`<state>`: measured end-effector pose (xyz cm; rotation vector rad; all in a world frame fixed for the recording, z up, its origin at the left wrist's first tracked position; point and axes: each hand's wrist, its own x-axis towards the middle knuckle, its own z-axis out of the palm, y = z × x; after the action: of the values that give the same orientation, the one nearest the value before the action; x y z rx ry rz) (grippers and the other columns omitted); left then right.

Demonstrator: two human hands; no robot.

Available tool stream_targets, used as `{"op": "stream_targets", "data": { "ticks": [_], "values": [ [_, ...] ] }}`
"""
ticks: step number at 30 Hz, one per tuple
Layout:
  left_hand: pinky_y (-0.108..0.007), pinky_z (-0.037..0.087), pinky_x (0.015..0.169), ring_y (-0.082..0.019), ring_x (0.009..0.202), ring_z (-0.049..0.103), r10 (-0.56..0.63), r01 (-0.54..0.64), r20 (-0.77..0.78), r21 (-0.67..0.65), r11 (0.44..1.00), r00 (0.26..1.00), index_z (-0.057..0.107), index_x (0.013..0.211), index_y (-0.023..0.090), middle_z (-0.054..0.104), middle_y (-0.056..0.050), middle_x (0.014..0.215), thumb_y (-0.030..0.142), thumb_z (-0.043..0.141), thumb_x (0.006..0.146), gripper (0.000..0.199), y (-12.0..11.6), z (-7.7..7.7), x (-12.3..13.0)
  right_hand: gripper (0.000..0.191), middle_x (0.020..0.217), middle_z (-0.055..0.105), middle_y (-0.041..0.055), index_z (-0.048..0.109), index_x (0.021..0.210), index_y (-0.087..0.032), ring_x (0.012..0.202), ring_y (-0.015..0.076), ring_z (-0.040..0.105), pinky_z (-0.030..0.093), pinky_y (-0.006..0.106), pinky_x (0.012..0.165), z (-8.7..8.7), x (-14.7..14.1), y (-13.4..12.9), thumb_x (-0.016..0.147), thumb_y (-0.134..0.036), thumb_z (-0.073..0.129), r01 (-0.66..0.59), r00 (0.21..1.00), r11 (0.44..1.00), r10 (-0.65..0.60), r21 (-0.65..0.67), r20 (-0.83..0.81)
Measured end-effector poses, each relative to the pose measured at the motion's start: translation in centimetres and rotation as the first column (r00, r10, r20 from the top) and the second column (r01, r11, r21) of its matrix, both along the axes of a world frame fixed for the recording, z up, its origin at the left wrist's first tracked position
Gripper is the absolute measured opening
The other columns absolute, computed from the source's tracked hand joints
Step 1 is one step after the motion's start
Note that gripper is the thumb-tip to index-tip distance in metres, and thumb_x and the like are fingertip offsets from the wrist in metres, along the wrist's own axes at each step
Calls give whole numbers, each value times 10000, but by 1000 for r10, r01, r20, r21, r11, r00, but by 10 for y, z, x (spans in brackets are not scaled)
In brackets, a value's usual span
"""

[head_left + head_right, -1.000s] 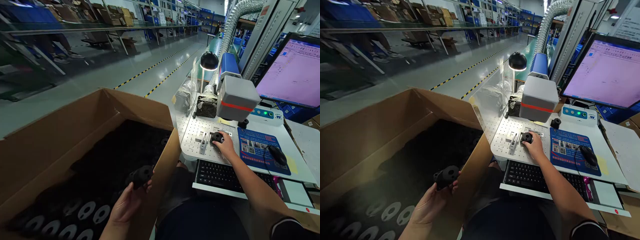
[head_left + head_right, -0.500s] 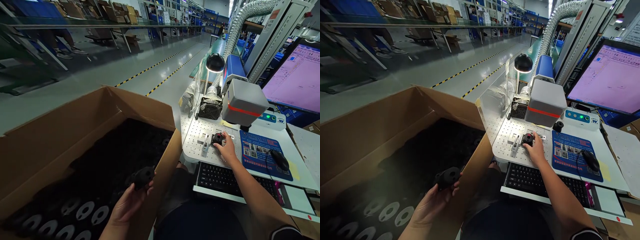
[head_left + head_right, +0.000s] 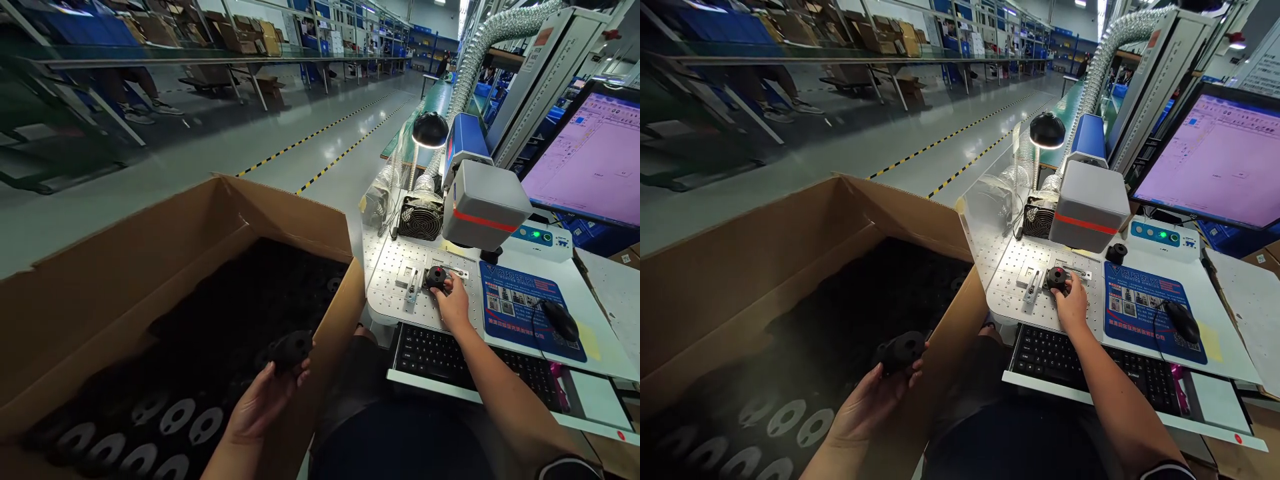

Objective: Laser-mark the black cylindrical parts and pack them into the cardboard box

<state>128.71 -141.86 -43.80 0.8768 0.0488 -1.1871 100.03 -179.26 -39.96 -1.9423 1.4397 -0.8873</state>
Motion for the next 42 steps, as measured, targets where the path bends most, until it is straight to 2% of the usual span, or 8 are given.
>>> {"op": "stream_targets", "data": {
  "ticks": [7, 12, 17, 22, 27, 31, 36, 42],
  "values": [
    [-338, 655, 804, -275, 993, 713, 1, -2, 65, 5, 1000, 998, 768, 1266, 173, 705, -155, 1405, 428, 828, 827, 512, -5, 8, -3, 874, 1435, 650, 197, 463, 1546, -172, 1267, 376, 644, 502, 596, 1108, 29, -6, 8, 804, -538, 743, -20, 1000, 996, 20, 91, 1],
    [-332, 664, 788, -264, 951, 699, 13, -15, 82, 20, 1000, 997, 748, 1288, 146, 712, -163, 1371, 457, 916, 717, 671, -8, 11, -5, 608, 1362, 712, 155, 532, 1479, -211, 1213, 323, 696, 545, 567, 1085, 52, -60, 64, 950, -487, 650, -90, 992, 993, 97, -81, 79],
    [-336, 663, 754, -243, 920, 676, 13, -19, 109, 58, 998, 994, 745, 1279, 179, 714, -147, 1347, 497, 945, 661, 724, -14, 15, -8, 363, 1190, 788, 90, 624, 1373, -252, 1063, 250, 773, 628, 476, 996, 34, -112, 142, 1024, -313, 543, -246, 969, 968, 247, -54, 22],
    [-315, 654, 720, -231, 898, 649, 20, -36, 170, 92, 995, 985, 762, 1248, 179, 697, -159, 1352, 554, 964, 607, 770, -19, 21, -12, 388, 1177, 795, 95, 649, 1358, -235, 1079, 246, 769, 650, 472, 969, -1, -125, 174, 1002, -196, 502, -276, 960, 961, 275, -17, -52],
    [-315, 649, 727, -237, 925, 641, 8, -26, 187, 93, 995, 982, 757, 1258, 172, 681, -161, 1369, 572, 944, 630, 767, -17, 18, -14, 449, 1191, 788, 111, 651, 1385, -217, 1088, 263, 764, 656, 506, 965, -19, -127, 173, 968, -137, 507, -312, 948, 950, 311, -2, -67],
    [-338, 656, 765, -249, 950, 651, 6, -21, 184, 81, 996, 983, 749, 1280, 197, 676, -161, 1393, 559, 925, 669, 731, -14, 14, -15, 458, 1202, 782, 112, 652, 1391, -217, 1100, 265, 759, 651, 510, 977, -20, -129, 172, 968, -128, 501, -327, 942, 945, 327, 12, -79],
    [-339, 658, 774, -249, 961, 660, 15, -28, 161, 81, 996, 987, 753, 1281, 226, 680, -144, 1397, 551, 916, 682, 700, -13, 14, -14, 395, 1233, 766, 105, 636, 1379, -229, 1106, 257, 742, 626, 500, 998, -1, -121, 152, 1003, -204, 516, -309, 950, 947, 305, -86, -63],
    [-342, 663, 777, -252, 953, 671, 20, -35, 132, 106, 994, 991, 760, 1277, 226, 690, -132, 1394, 528, 943, 640, 728, -12, 13, -11, 311, 1178, 753, 105, 653, 1281, -219, 1052, 256, 720, 587, 486, 989, 27, -84, 90, 998, -306, 556, -250, 968, 950, 246, -185, -47]
  ]
}}
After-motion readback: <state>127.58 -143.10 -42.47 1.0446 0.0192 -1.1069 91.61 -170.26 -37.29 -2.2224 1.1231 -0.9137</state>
